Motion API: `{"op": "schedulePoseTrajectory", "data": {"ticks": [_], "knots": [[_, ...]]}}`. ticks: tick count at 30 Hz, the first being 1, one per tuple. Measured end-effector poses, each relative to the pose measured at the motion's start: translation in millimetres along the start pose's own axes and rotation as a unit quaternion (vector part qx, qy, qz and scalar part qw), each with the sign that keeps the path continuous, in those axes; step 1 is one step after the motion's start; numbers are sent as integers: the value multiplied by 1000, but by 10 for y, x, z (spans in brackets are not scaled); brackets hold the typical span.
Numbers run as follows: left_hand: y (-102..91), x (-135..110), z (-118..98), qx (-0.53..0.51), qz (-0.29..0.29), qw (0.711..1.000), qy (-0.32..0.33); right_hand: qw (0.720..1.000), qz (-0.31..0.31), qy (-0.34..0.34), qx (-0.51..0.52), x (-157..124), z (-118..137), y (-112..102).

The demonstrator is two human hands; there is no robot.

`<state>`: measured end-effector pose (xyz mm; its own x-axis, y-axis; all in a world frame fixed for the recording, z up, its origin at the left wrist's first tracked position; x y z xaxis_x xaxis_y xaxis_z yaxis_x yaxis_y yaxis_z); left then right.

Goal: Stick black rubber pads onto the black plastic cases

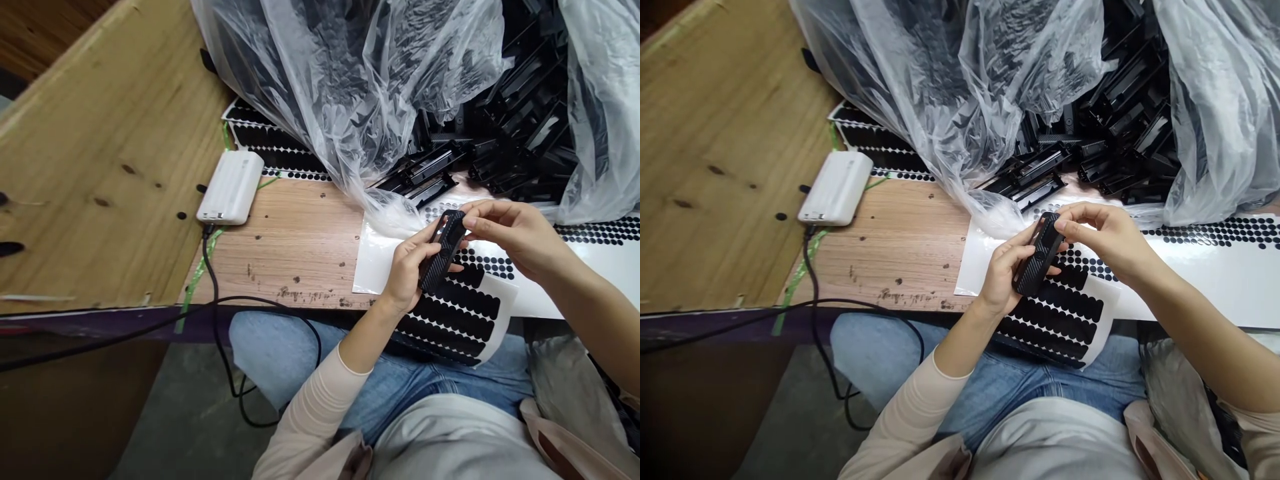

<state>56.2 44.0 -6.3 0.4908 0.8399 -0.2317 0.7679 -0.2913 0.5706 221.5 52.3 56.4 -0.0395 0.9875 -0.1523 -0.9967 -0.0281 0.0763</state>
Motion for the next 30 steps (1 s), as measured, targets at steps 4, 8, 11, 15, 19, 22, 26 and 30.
{"op": "schedulePoseTrajectory", "data": {"ticks": [4,8,11,15,19,22,26,30], "knots": [[4,-6,-7,0,-3,1000,0,1000,-1,-5,1,2,19,16],[11,-10,-11,-4,2,1000,1,1000,-4,-8,-7,6,29,26],[11,-7,-7,-10,8,1000,0,1000,-9,-11,-7,10,25,25],[3,-3,1,-12,16,1000,2,1000,-12,-7,-4,6,6,14],[-2,-4,6,-6,26,1000,2,1000,-12,-9,-2,-7,-14,7],[-5,-4,5,-2,25,1000,0,1000,-14,3,13,-7,-30,7],[-3,-5,-1,-3,20,1000,-1,999,-8,24,36,7,-32,11],[-1,-6,-3,-6,17,1000,-1,999,0,32,41,14,-27,9]]}}
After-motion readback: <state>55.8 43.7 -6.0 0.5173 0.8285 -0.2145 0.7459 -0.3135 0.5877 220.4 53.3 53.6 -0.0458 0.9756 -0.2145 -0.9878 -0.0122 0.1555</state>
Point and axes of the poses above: each hand's wrist, its own x-axis towards the middle knuckle, its own y-axis out of the palm, z = x × y, the point moved 5 cm from there along x, towards the middle knuckle, and after that the axes turned 10 degrees about x, right-handed, at the moved point
